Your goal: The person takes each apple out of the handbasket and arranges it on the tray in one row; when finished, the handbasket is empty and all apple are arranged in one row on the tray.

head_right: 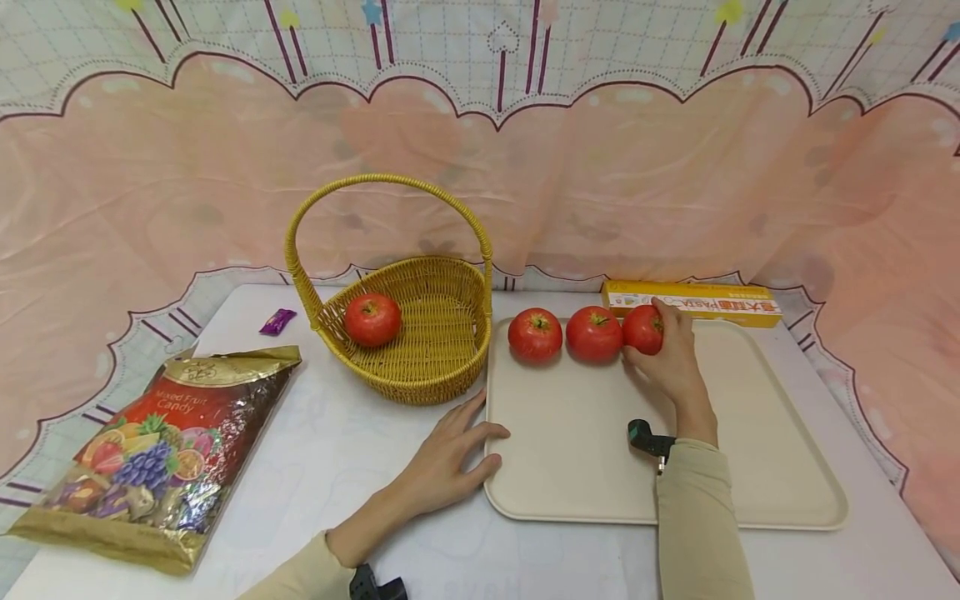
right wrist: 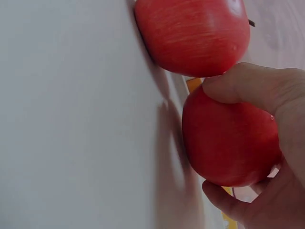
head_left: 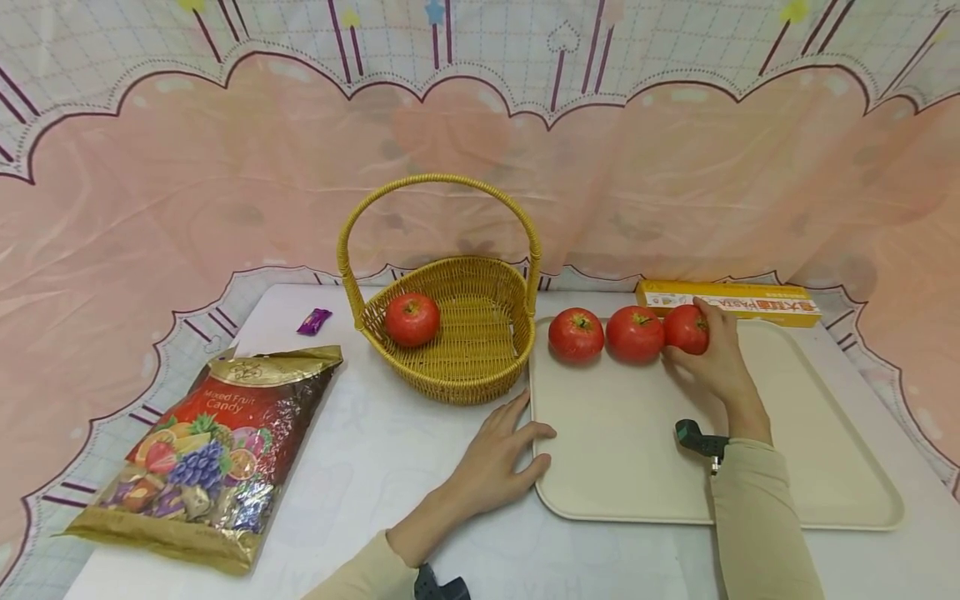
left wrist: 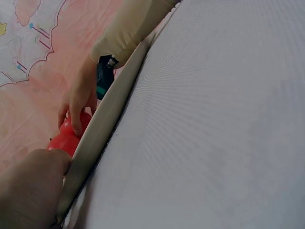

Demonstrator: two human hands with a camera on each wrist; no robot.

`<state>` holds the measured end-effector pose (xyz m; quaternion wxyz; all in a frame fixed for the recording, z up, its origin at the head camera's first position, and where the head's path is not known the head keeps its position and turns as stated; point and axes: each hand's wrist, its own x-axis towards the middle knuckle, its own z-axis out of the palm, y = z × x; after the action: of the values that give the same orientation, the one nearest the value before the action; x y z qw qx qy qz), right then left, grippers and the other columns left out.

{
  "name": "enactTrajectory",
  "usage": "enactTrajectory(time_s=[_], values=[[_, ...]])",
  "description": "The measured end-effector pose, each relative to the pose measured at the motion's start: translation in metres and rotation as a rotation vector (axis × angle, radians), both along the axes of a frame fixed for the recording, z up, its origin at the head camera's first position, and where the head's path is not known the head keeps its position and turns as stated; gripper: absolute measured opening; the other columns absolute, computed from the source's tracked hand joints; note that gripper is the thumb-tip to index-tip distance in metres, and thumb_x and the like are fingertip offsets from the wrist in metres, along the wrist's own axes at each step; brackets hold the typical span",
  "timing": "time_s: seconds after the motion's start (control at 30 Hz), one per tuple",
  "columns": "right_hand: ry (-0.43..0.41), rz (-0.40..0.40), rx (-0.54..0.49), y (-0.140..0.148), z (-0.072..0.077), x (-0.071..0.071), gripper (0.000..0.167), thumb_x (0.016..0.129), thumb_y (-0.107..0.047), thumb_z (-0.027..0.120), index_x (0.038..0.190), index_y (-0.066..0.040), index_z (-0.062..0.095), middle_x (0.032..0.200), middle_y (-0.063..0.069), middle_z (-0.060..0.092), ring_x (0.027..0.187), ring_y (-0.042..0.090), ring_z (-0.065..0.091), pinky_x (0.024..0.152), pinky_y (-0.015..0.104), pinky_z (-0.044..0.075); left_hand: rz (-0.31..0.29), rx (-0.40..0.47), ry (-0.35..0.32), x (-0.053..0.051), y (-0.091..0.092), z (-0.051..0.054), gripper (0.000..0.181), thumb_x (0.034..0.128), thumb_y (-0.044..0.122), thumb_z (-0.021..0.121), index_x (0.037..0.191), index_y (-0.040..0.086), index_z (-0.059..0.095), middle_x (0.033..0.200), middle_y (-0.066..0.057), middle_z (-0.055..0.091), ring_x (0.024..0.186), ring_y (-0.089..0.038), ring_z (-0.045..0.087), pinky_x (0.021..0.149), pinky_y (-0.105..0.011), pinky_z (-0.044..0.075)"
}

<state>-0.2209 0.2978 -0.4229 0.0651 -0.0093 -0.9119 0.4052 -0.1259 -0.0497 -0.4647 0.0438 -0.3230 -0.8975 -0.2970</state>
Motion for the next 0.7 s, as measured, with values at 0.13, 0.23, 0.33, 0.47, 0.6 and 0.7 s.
enactTrajectory(time_s=[0.13,0.23,0.33,0.47,0.6,0.7], values=[[-0.024,0.009,-0.011,-0.0006,-0.001,0.0006,0.095,0.081,-0.014,0.07,0.15,-0.008,0.004,0.145,0.03,0.015,0.131,0.052,0.022,0.099,0.072,0.03,-0.002,0.003,-0.004,0.0003,0.0,0.0003,0.025,0.0909,0.033,0.057,0.115,0.026,0.061,0.154,-0.017,0.027,0.143,-0.031,0.026,0.116,-0.048,0.024],[-0.031,0.014,-0.016,-0.0008,-0.0014,0.0005,0.093,0.081,-0.012,0.07,0.149,-0.007,0.006,0.144,0.03,0.015,0.131,0.052,0.021,0.099,0.072,0.03,-0.003,0.005,0.001,0.0002,0.0,0.0003,0.025,0.091,0.033,0.057,0.115,0.026,0.06,0.154,-0.017,0.027,0.143,-0.031,0.026,0.116,-0.048,0.024],[-0.031,0.017,-0.015,-0.0002,-0.0022,-0.0002,0.093,0.081,-0.012,0.069,0.15,-0.008,0.007,0.144,0.03,0.013,0.131,0.053,0.021,0.1,0.072,0.029,-0.004,0.005,0.005,0.0,0.0,0.0002,0.025,0.091,0.033,0.057,0.115,0.026,0.061,0.154,-0.017,0.028,0.143,-0.031,0.027,0.116,-0.048,0.024],[-0.034,0.026,-0.014,0.0008,-0.0029,-0.0008,0.094,0.082,-0.013,0.069,0.151,-0.011,0.005,0.145,0.03,0.012,0.131,0.053,0.022,0.1,0.072,0.028,-0.004,0.008,0.007,0.0,-0.0001,-0.0001,0.025,0.091,0.033,0.057,0.114,0.025,0.061,0.154,-0.017,0.028,0.143,-0.031,0.027,0.116,-0.048,0.025],[-0.03,0.038,-0.007,0.0023,-0.003,-0.0012,0.094,0.083,-0.013,0.068,0.151,-0.011,0.003,0.148,0.029,0.011,0.131,0.054,0.022,0.101,0.072,0.027,-0.004,0.011,0.009,0.0,-0.0003,0.0,0.025,0.091,0.032,0.056,0.114,0.025,0.061,0.153,-0.017,0.028,0.143,-0.031,0.027,0.116,-0.048,0.025],[-0.026,0.045,-0.018,0.0034,-0.0022,-0.0007,0.095,0.083,-0.014,0.068,0.152,-0.013,0.002,0.149,0.029,0.009,0.13,0.054,0.023,0.101,0.072,0.027,-0.003,0.011,0.01,-0.0001,-0.0001,0.0001,0.025,0.0911,0.033,0.056,0.114,0.025,0.061,0.153,-0.017,0.029,0.143,-0.03,0.027,0.116,-0.048,0.025]])
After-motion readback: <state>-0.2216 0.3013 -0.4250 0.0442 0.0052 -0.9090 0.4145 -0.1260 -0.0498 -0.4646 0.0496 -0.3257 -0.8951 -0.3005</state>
